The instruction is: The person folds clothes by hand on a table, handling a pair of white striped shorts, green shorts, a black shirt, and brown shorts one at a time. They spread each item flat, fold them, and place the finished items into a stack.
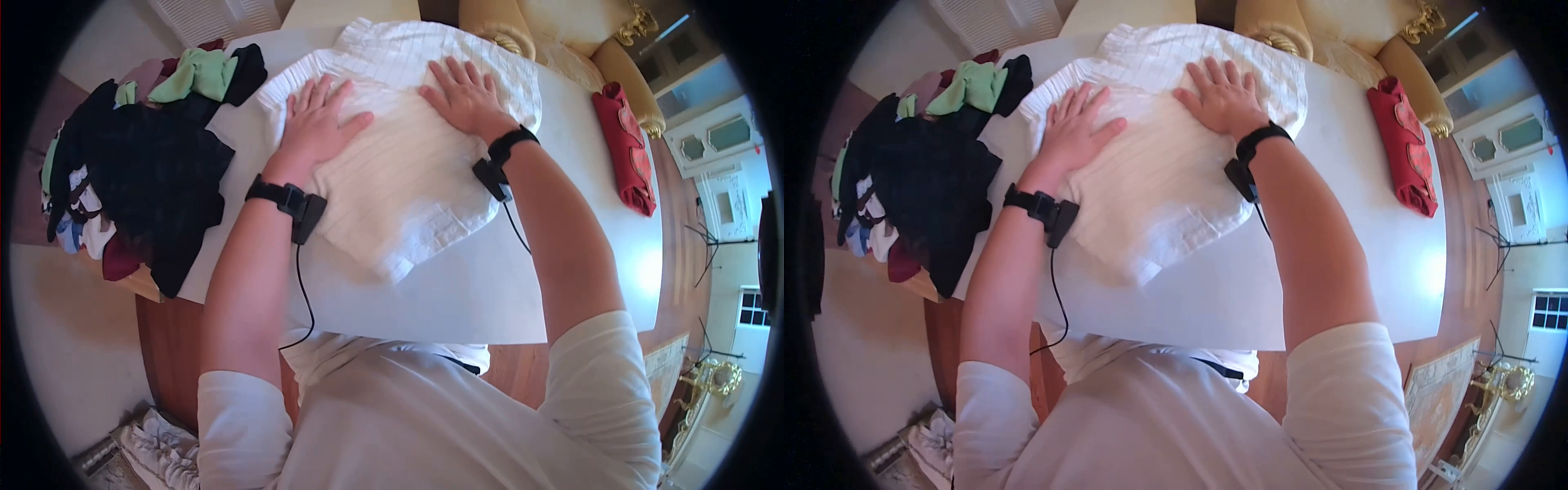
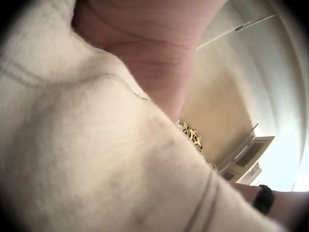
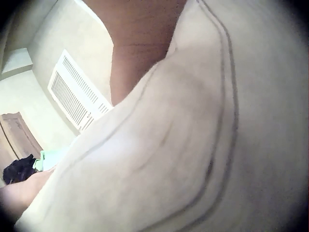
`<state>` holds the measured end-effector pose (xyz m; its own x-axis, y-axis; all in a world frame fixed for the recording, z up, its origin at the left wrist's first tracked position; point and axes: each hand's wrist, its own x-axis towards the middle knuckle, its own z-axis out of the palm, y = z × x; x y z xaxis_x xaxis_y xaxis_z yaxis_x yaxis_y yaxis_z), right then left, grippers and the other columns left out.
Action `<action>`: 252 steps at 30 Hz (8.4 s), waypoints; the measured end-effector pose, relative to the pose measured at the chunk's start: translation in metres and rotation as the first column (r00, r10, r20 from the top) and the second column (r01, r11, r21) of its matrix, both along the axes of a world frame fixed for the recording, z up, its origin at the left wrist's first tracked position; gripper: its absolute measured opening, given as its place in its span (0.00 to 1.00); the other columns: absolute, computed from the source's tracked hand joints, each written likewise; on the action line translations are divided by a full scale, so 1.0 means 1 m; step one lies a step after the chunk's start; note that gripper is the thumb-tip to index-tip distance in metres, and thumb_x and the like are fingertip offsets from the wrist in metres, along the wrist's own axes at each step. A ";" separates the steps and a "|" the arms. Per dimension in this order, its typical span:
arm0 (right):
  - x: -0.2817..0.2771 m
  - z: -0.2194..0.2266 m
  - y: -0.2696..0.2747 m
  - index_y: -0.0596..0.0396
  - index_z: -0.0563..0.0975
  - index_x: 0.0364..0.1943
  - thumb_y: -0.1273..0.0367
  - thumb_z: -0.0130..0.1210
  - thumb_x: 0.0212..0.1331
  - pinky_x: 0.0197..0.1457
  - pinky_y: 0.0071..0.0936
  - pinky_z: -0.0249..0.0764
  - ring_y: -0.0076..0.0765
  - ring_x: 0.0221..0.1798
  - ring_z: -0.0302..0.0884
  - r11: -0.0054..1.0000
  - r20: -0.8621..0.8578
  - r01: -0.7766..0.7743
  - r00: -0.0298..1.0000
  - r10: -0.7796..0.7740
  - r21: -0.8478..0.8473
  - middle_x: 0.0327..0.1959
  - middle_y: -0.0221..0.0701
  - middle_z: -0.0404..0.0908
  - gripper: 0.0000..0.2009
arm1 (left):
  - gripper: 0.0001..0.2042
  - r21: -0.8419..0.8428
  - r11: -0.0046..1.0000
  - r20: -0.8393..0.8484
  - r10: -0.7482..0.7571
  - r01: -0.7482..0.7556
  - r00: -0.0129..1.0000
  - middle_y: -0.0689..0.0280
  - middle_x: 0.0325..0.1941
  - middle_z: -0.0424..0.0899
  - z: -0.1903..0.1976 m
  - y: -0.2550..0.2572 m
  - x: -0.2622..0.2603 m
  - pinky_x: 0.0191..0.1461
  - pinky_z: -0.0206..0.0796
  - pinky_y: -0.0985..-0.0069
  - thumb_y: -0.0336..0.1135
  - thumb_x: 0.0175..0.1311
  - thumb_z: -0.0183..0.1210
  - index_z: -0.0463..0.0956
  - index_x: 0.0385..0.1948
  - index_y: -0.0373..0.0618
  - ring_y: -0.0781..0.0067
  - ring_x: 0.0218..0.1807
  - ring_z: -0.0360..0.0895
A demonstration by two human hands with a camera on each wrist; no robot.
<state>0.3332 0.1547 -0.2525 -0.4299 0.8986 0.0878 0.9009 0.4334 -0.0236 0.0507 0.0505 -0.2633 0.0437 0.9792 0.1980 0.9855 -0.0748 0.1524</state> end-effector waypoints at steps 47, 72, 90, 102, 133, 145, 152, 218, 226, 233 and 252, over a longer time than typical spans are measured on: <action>-0.002 0.049 -0.264 0.53 0.67 0.76 0.63 0.64 0.68 0.83 0.49 0.58 0.61 0.82 0.58 0.907 -0.183 -0.400 0.909 0.375 -0.129 0.80 0.48 0.63 0.34 | 0.46 -0.168 0.953 0.140 0.276 -0.252 0.951 0.55 0.88 0.50 0.025 -0.023 0.028 0.86 0.33 0.43 0.73 0.64 0.55 0.62 0.80 0.57 0.48 0.88 0.44; 0.109 0.080 -0.295 0.53 0.79 0.57 0.68 0.74 0.57 0.79 0.42 0.67 0.50 0.77 0.69 0.905 -0.331 -0.116 0.943 -0.029 -0.410 0.69 0.37 0.77 0.24 | 0.54 -0.325 0.937 0.368 0.003 0.125 0.930 0.35 0.57 0.83 0.074 -0.080 -0.043 0.65 0.75 0.61 0.56 0.51 0.77 0.58 0.75 0.32 0.41 0.59 0.84; 0.167 -0.010 -0.123 0.59 0.82 0.52 0.61 0.69 0.66 0.38 0.26 0.82 0.29 0.35 0.86 0.916 -0.528 0.370 0.815 -0.240 0.153 0.43 0.33 0.88 0.18 | 0.49 -0.306 0.905 0.592 -0.062 0.295 0.803 0.40 0.66 0.80 0.050 -0.075 -0.069 0.70 0.70 0.64 0.43 0.52 0.79 0.62 0.74 0.34 0.46 0.68 0.79; 0.155 0.032 -0.040 0.53 0.78 0.50 0.68 0.64 0.66 0.37 0.26 0.80 0.28 0.37 0.82 0.859 -0.849 0.411 0.291 -0.441 -0.306 0.40 0.29 0.83 0.12 | 0.47 -0.343 0.874 0.583 -0.090 0.345 0.808 0.39 0.63 0.82 0.050 -0.072 -0.077 0.66 0.73 0.61 0.42 0.51 0.79 0.63 0.73 0.37 0.44 0.64 0.81; 0.048 0.068 -0.353 0.53 0.69 0.74 0.55 0.76 0.56 0.81 0.50 0.62 0.61 0.81 0.59 0.946 -0.265 -0.166 0.960 0.090 -0.279 0.77 0.49 0.64 0.43 | 0.47 -0.187 0.828 0.684 -0.277 0.529 0.675 0.40 0.74 0.72 0.040 -0.061 -0.076 0.76 0.64 0.68 0.37 0.64 0.69 0.49 0.81 0.36 0.52 0.75 0.73; 0.090 0.076 -0.352 0.45 0.57 0.83 0.53 0.71 0.61 0.88 0.48 0.46 0.59 0.89 0.38 0.888 -0.036 -0.089 0.996 0.082 -0.451 0.87 0.48 0.45 0.48 | 0.64 -0.547 0.624 0.568 -0.212 0.558 0.795 0.42 0.61 0.83 0.071 -0.084 -0.060 0.60 0.75 0.65 0.40 0.38 0.84 0.49 0.81 0.36 0.51 0.58 0.84; 0.092 0.087 -0.352 0.44 0.53 0.84 0.66 0.78 0.48 0.88 0.47 0.46 0.57 0.89 0.37 0.860 0.069 -0.045 0.993 0.093 -0.508 0.88 0.45 0.42 0.57 | 0.65 -0.540 0.758 0.257 -0.265 0.365 0.929 0.42 0.58 0.84 0.090 -0.108 -0.035 0.61 0.75 0.63 0.40 0.37 0.84 0.50 0.81 0.38 0.45 0.60 0.83; 0.081 0.101 -0.209 0.55 0.79 0.60 0.75 0.67 0.54 0.69 0.45 0.73 0.57 0.61 0.79 0.997 -0.141 -0.055 0.989 0.046 -0.062 0.52 0.44 0.83 0.26 | 0.19 -0.015 0.586 0.822 -0.454 0.810 0.344 0.58 0.38 0.89 0.066 -0.121 0.028 0.49 0.77 0.65 0.43 0.68 0.68 0.82 0.53 0.40 0.60 0.41 0.86; 0.126 0.074 -0.172 0.55 0.78 0.47 0.79 0.61 0.56 0.53 0.48 0.78 0.53 0.48 0.83 0.984 -0.196 0.119 0.976 -0.091 0.132 0.45 0.41 0.83 0.13 | 0.23 -0.229 0.480 0.695 -0.528 0.847 0.488 0.57 0.46 0.92 0.042 -0.121 0.035 0.56 0.77 0.66 0.48 0.67 0.66 0.84 0.55 0.41 0.58 0.49 0.88; 0.112 0.078 -0.184 0.55 0.77 0.41 0.77 0.63 0.60 0.40 0.37 0.77 0.40 0.33 0.79 0.933 -0.358 0.240 0.924 -0.134 0.269 0.35 0.38 0.80 0.08 | 0.24 -0.277 0.463 0.721 -0.479 0.842 0.501 0.55 0.50 0.91 0.051 -0.119 0.032 0.59 0.77 0.64 0.50 0.66 0.66 0.83 0.56 0.41 0.55 0.53 0.88; 0.149 0.089 -0.258 0.57 0.79 0.34 0.84 0.64 0.59 0.51 0.23 0.77 0.23 0.45 0.80 0.806 -0.718 -0.208 0.611 -0.335 -0.554 0.39 0.26 0.83 0.08 | 0.34 -0.323 0.578 0.670 -0.420 0.750 0.612 0.54 0.40 0.88 0.056 -0.119 0.029 0.48 0.77 0.64 0.60 0.60 0.73 0.71 0.52 0.37 0.55 0.43 0.87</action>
<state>0.4826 -0.1035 -0.1637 -0.3828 0.9112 -0.1522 0.4416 0.0358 -0.8965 0.0792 -0.0690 -0.2074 0.7109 0.6861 -0.1544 0.5092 -0.3508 0.7859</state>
